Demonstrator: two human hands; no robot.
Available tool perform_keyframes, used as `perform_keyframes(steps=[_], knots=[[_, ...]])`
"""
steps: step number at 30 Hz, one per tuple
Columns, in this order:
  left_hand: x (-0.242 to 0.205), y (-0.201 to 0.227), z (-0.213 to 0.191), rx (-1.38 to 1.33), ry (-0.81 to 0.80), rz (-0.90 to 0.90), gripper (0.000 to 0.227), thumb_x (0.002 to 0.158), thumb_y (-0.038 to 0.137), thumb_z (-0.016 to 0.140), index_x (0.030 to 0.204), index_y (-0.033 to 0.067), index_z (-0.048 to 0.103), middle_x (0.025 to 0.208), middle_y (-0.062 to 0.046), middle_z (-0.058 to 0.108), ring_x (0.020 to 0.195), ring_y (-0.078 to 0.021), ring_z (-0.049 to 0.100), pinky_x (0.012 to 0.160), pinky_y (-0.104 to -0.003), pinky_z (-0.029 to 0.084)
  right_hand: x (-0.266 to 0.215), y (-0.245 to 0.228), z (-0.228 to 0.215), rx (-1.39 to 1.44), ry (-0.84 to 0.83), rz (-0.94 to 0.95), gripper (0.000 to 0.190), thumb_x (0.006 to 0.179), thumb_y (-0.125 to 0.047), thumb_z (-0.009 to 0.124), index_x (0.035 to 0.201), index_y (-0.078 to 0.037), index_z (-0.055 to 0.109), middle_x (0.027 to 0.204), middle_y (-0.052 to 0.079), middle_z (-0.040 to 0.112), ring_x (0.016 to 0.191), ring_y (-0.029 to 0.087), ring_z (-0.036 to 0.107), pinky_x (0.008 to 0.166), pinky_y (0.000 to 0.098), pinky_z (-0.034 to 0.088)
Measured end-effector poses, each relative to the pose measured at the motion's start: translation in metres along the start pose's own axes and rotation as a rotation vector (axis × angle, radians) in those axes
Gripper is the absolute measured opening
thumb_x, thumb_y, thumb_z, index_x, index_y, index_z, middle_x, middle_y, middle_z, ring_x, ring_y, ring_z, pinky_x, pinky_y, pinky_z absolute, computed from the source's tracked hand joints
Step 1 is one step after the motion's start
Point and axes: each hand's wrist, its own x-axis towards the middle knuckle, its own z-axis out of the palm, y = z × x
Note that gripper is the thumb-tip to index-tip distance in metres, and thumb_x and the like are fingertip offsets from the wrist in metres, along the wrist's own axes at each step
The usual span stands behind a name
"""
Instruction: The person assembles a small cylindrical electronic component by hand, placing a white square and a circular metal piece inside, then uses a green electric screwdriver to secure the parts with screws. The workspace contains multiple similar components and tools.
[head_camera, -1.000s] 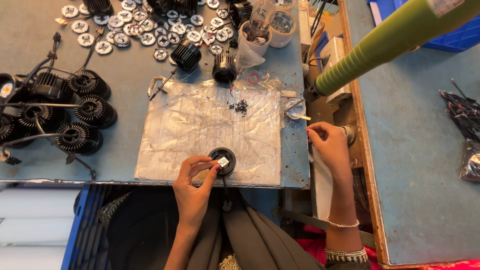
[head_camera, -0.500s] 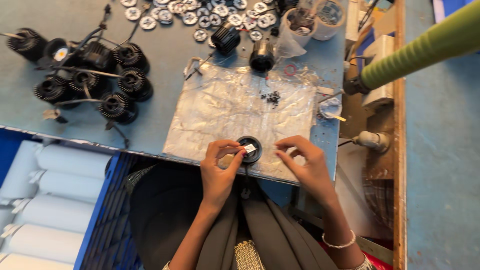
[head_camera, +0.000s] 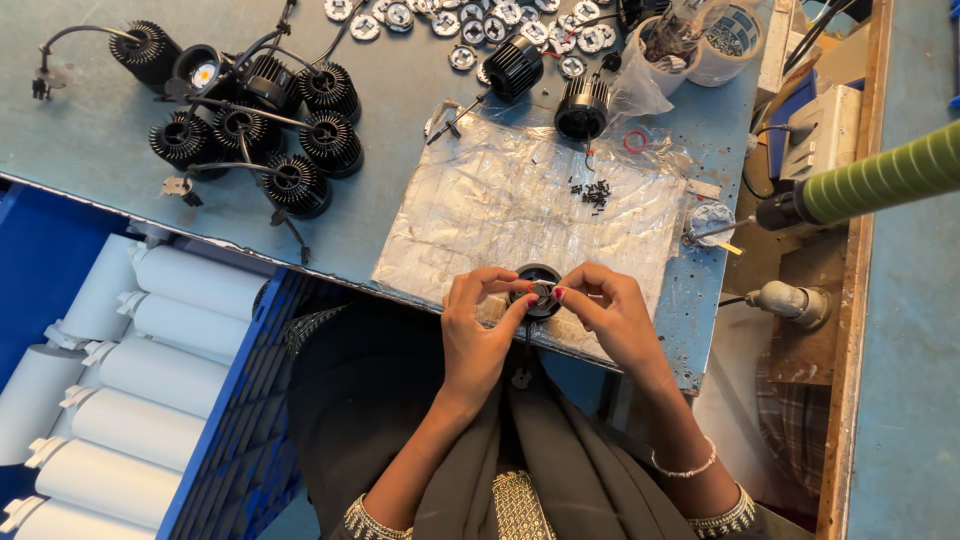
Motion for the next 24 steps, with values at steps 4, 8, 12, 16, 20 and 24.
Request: perform_keyframes(steps=[4, 8, 12, 16, 20, 24], knots=[[-0.008, -0.003, 0.001, 0.224, 0.076, 0.179, 0.033, 0.081, 0.024, 0.087, 0.110, 0.0160, 0.072, 0.122, -0.006, 0.061, 0.120, -0.0269, 0.051, 0.106, -0.042, 0.038, 0.016, 0.005, -0.006, -0.087, -0.057, 0.123, 0.019, 0.090, -0.018, 0.068, 0.083, 0.000, 0.072, 0.065, 0.000, 0.055, 0.061, 0.009, 0.044, 0.053, 0.0244, 0.034], [-0.010, -0.011, 0.000, 0.368, 0.054, 0.311, 0.034, 0.083, 0.031, 0.087, 0.115, 0.0245, 0.077, 0.142, -0.007, 0.048, 0.132, -0.0295, 0.040, 0.112, -0.047, 0.032, 0.035, -0.003, -0.014, -0.274, -0.171, 0.075, 0.020, 0.083, -0.016, 0.064, 0.078, -0.001, 0.074, 0.069, 0.002, 0.070, 0.063, 0.008, 0.054, 0.058, 0.0259, 0.043], [-0.010, -0.019, 0.001, 0.424, 0.013, 0.406, 0.039, 0.084, 0.038, 0.085, 0.120, 0.0247, 0.076, 0.149, -0.010, 0.043, 0.138, -0.0315, 0.035, 0.115, -0.048, 0.029, 0.045, -0.019, -0.015, -0.462, -0.274, 0.013, 0.023, 0.080, -0.019, 0.063, 0.077, 0.001, 0.074, 0.069, 0.008, 0.072, 0.066, 0.014, 0.063, 0.063, 0.0309, 0.049], [-0.008, -0.025, 0.003, 0.408, -0.037, 0.420, 0.044, 0.082, 0.041, 0.086, 0.120, 0.0243, 0.075, 0.150, -0.012, 0.042, 0.141, -0.0324, 0.035, 0.116, -0.050, 0.028, 0.047, -0.036, -0.012, -0.671, -0.289, 0.070, 0.027, 0.080, -0.024, 0.062, 0.078, 0.001, 0.073, 0.068, 0.014, 0.069, 0.063, 0.023, 0.062, 0.061, 0.0372, 0.048], [-0.004, -0.027, 0.001, 0.365, -0.082, 0.411, 0.049, 0.077, 0.043, 0.088, 0.119, 0.0223, 0.073, 0.148, -0.013, 0.045, 0.138, -0.0338, 0.039, 0.113, -0.050, 0.031, 0.045, -0.051, -0.006, -0.740, -0.281, 0.092, 0.028, 0.081, -0.026, 0.060, 0.079, 0.000, 0.073, 0.068, 0.016, 0.069, 0.060, 0.026, 0.064, 0.059, 0.0397, 0.048], [0.001, -0.029, 0.001, 0.330, -0.132, 0.392, 0.049, 0.073, 0.042, 0.090, 0.112, 0.0199, 0.072, 0.142, -0.012, 0.049, 0.134, -0.0344, 0.044, 0.110, -0.049, 0.034, 0.042, -0.060, -0.002, -0.827, -0.282, 0.102, 0.028, 0.081, -0.026, 0.060, 0.079, 0.000, 0.072, 0.068, 0.017, 0.069, 0.060, 0.029, 0.064, 0.060, 0.0415, 0.049]])
